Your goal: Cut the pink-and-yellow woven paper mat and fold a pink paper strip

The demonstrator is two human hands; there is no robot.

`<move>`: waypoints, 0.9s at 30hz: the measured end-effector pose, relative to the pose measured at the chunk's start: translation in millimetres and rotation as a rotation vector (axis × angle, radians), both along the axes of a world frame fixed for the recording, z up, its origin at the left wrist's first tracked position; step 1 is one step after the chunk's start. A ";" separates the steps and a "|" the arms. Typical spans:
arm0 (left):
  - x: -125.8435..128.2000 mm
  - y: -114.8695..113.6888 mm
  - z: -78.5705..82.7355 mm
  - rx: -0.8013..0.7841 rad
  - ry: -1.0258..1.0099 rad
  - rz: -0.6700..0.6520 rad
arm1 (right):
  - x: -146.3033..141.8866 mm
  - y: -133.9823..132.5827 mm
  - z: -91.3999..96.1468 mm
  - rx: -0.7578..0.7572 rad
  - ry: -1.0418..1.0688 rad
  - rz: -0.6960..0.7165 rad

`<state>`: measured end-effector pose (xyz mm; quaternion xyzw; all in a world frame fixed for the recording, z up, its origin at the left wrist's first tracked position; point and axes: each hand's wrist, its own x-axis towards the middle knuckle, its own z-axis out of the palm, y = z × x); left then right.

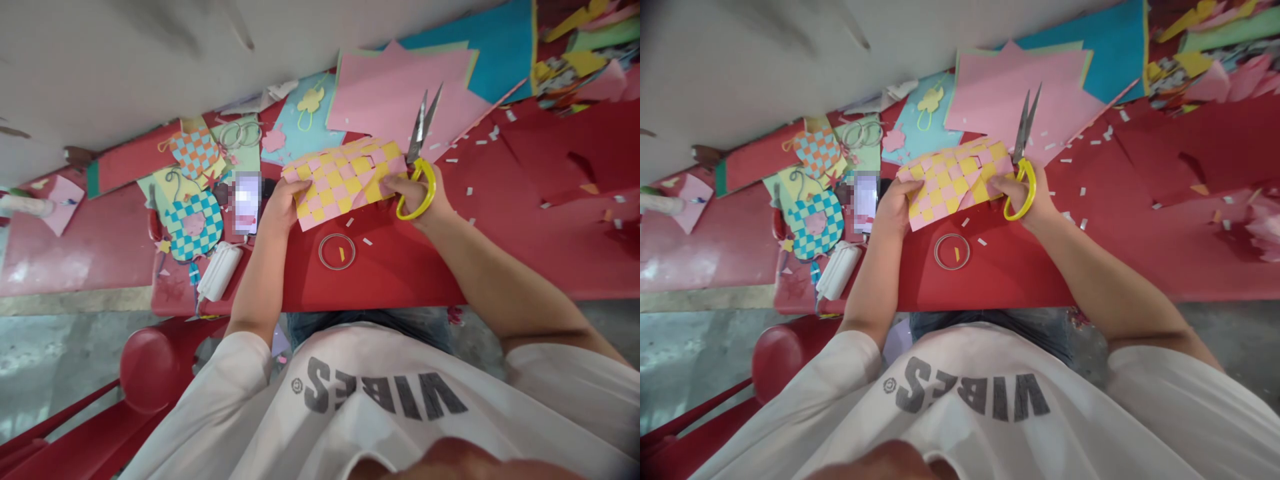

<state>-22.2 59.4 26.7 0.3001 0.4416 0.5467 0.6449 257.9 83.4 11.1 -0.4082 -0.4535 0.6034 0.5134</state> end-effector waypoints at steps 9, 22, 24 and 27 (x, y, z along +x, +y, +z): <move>-2.3 4.7 -3.6 -0.023 -0.045 0.149 | 6.6 4.1 4.5 0.139 -0.089 -0.109; -12.9 11.2 -11.5 0.157 -0.188 0.373 | -17.0 -80.6 26.5 -0.255 0.168 0.705; -11.3 10.4 -11.8 0.164 -0.180 0.360 | -19.4 -82.0 23.0 -0.305 0.203 0.753; -11.2 11.3 -15.6 0.166 -0.183 0.349 | -20.5 -77.0 20.2 -0.395 0.265 0.810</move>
